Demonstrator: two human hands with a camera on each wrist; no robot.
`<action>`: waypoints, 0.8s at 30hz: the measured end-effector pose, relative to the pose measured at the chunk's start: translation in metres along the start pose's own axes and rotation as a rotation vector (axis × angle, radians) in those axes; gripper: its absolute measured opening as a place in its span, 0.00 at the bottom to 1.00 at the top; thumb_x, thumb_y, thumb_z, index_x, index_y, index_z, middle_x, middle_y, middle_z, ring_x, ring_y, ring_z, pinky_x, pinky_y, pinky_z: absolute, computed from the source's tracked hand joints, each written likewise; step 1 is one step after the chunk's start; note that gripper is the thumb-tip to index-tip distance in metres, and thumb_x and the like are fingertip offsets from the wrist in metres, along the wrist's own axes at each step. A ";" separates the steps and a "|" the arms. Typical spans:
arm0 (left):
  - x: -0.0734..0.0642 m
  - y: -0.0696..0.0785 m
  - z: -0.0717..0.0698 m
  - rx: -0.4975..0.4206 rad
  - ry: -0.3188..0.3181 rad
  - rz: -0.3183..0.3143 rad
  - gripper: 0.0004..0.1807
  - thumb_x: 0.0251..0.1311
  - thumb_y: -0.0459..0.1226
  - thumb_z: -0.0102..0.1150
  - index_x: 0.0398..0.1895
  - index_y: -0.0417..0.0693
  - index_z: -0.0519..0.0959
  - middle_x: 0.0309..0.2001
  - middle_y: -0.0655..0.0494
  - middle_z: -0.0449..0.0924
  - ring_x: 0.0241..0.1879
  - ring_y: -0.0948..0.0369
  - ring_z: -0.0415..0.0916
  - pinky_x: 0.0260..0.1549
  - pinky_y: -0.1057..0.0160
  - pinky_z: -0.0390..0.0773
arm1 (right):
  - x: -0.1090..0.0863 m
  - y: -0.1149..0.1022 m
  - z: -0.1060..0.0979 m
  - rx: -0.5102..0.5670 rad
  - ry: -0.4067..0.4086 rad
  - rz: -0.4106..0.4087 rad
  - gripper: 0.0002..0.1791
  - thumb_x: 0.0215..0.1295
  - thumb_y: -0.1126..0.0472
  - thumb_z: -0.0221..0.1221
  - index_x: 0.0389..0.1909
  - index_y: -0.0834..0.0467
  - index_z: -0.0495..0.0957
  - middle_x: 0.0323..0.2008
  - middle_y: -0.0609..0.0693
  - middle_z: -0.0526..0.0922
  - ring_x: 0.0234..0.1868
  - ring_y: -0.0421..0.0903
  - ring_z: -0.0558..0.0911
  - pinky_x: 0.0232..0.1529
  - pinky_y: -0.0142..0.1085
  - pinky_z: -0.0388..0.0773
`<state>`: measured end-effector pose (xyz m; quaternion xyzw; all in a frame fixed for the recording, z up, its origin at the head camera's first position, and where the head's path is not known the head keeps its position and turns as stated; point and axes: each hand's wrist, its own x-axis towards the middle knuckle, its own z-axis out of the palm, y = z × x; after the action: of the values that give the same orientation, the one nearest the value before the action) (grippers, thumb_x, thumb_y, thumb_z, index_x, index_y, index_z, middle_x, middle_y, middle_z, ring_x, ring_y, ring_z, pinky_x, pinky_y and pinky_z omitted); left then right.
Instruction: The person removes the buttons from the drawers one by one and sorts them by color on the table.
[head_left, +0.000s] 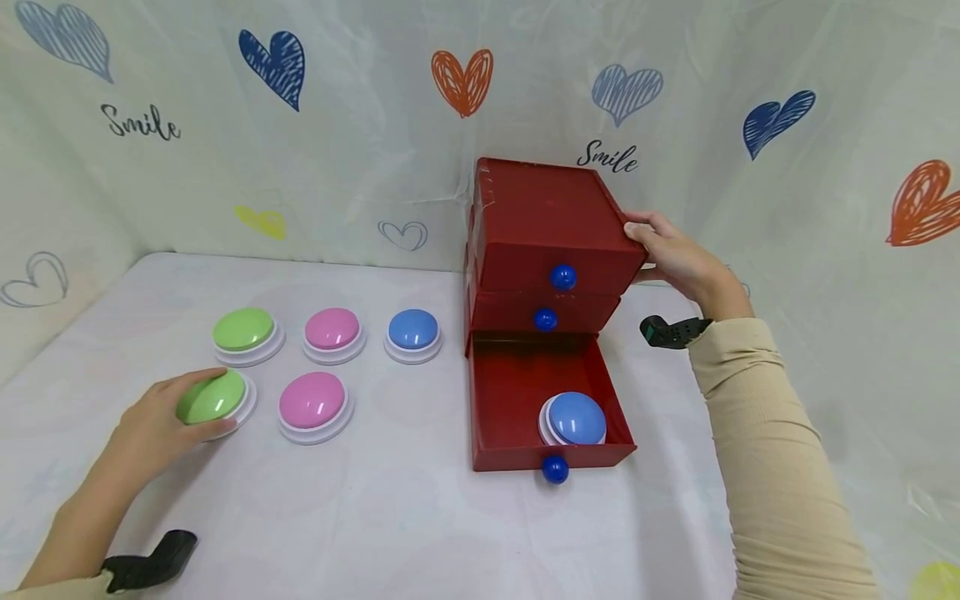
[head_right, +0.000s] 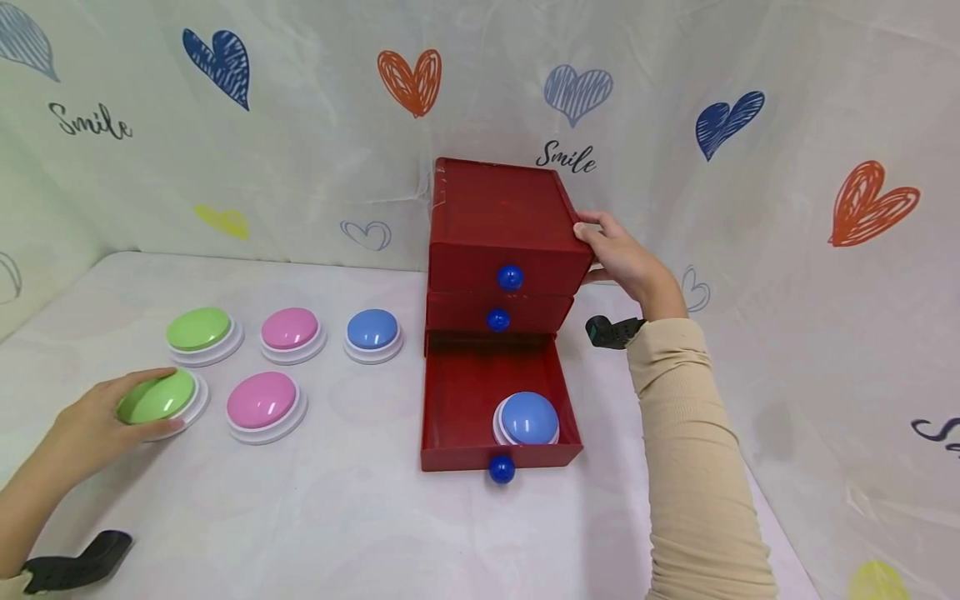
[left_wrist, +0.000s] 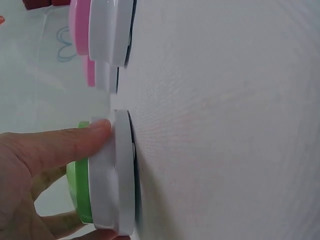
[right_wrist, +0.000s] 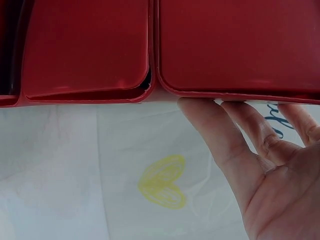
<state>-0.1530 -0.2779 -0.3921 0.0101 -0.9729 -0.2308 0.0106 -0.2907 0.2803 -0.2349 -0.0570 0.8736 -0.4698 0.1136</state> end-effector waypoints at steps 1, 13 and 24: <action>0.000 -0.001 0.000 -0.003 -0.010 -0.003 0.40 0.53 0.45 0.64 0.65 0.37 0.59 0.57 0.18 0.55 0.54 0.24 0.53 0.45 0.26 0.56 | 0.000 0.000 0.000 0.001 -0.002 -0.001 0.34 0.71 0.42 0.39 0.72 0.50 0.42 0.64 0.56 0.59 0.51 0.46 0.72 0.45 0.34 0.77; 0.002 -0.002 -0.003 0.010 -0.056 0.006 0.40 0.55 0.48 0.62 0.65 0.35 0.59 0.57 0.17 0.54 0.55 0.24 0.52 0.48 0.26 0.56 | -0.001 -0.001 0.000 0.002 -0.009 0.000 0.34 0.70 0.42 0.40 0.72 0.49 0.42 0.65 0.57 0.58 0.52 0.47 0.72 0.45 0.34 0.77; -0.002 0.002 0.001 0.024 -0.036 -0.015 0.41 0.56 0.50 0.60 0.67 0.37 0.58 0.56 0.16 0.54 0.53 0.23 0.54 0.45 0.26 0.58 | -0.001 -0.001 0.000 -0.007 -0.008 -0.001 0.35 0.70 0.41 0.40 0.72 0.49 0.42 0.64 0.56 0.59 0.51 0.45 0.73 0.46 0.33 0.77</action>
<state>-0.1506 -0.2753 -0.3923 0.0133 -0.9755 -0.2194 -0.0087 -0.2897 0.2801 -0.2333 -0.0597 0.8747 -0.4667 0.1166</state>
